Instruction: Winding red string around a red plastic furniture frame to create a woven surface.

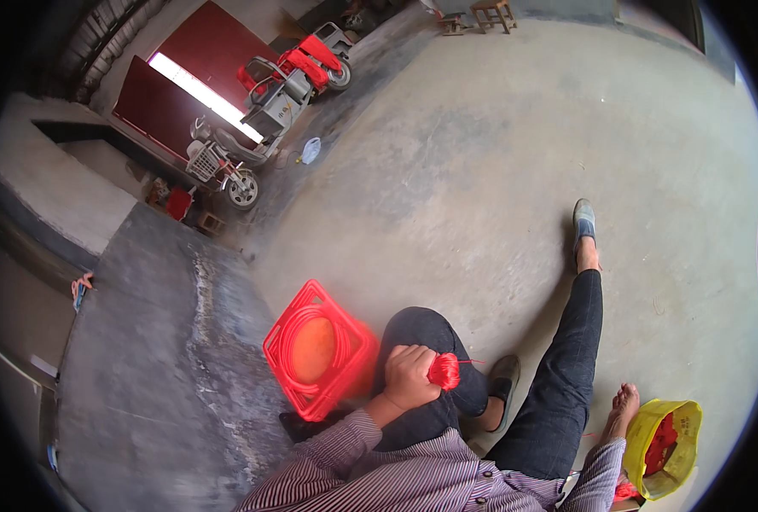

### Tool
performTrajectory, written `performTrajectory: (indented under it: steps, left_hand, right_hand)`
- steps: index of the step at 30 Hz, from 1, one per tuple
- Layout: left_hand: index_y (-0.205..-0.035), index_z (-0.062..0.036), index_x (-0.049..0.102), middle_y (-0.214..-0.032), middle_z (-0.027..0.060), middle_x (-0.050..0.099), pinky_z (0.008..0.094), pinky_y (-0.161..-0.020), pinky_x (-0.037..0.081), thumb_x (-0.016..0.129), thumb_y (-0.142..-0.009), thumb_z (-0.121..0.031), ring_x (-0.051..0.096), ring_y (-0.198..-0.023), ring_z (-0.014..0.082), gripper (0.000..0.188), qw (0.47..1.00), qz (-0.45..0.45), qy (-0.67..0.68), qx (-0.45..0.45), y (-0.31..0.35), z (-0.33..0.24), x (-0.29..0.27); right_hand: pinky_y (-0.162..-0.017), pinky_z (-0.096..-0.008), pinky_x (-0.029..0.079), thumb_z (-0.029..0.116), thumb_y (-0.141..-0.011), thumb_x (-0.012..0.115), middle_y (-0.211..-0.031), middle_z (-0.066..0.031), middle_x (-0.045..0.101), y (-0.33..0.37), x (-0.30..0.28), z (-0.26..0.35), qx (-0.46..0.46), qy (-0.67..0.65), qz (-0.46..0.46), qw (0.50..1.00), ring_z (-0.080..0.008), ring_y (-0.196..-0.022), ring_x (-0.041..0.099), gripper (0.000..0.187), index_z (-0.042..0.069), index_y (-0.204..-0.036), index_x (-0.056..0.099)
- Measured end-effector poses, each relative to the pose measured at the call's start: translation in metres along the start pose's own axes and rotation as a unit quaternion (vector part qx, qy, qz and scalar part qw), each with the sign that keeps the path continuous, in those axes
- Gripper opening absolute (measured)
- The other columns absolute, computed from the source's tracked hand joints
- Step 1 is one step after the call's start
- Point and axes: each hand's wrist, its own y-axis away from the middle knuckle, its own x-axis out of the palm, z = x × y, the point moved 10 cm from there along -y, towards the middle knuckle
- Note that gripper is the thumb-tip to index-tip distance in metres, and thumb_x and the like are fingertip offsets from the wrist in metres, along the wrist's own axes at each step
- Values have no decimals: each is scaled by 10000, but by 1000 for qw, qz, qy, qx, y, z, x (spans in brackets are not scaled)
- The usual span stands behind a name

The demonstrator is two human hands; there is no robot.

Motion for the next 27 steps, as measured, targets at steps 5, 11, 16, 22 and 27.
performTrajectory:
  steps: [5, 11, 16, 22, 27]
  left_hand:
    - [-714, -93, 539, -681, 61, 552, 379, -662, 404, 654, -578, -118, 575, -675, 267, 180, 998, -36, 56, -19, 3, -1, -8]
    - [-790, -75, 597, -814, 75, 600, 389, -735, 431, 722, -627, -175, 597, -810, 268, 229, 977, -12, 210, 24, 7, -31, -2]
    - [-954, -19, 645, -1306, 124, 456, 427, -1014, 342, 734, -640, -179, 428, -1212, 318, 364, 966, 68, 228, 103, 32, -84, -9]
    - [-950, 10, 585, -1236, 123, 491, 384, -913, 462, 749, -627, -27, 510, -1131, 308, 364, 894, -54, 438, 79, 53, -68, -48]
    - [-847, -34, 574, -733, 49, 595, 290, -691, 475, 727, -788, -81, 615, -704, 178, 170, 823, 18, 567, -35, 44, -43, -65]
  right_hand:
    - [-529, -181, 422, 123, -842, 651, -831, 9, 619, 40, 57, 83, -83, -91, 28, 992, -67, -653, 539, 192, 128, -1020, 579]
    - [-526, -190, 414, 55, -858, 640, -786, -29, 591, 174, 189, 184, -203, -41, 229, 951, -77, -596, 519, 165, 57, -1005, 564]
    - [-530, -200, 419, 40, -849, 639, -772, -41, 605, 289, 259, 225, -286, 47, 302, 908, -78, -602, 527, 147, 44, -979, 572]
    - [-564, -211, 430, -2, -828, 625, -748, -29, 609, 419, 320, 221, -326, 197, 426, 821, -90, -625, 546, 112, 16, -931, 585]
    - [-636, -220, 468, -38, -851, 614, -783, -20, 627, 466, 358, 170, -302, 341, 533, 713, -86, -704, 587, 106, 9, -946, 605]
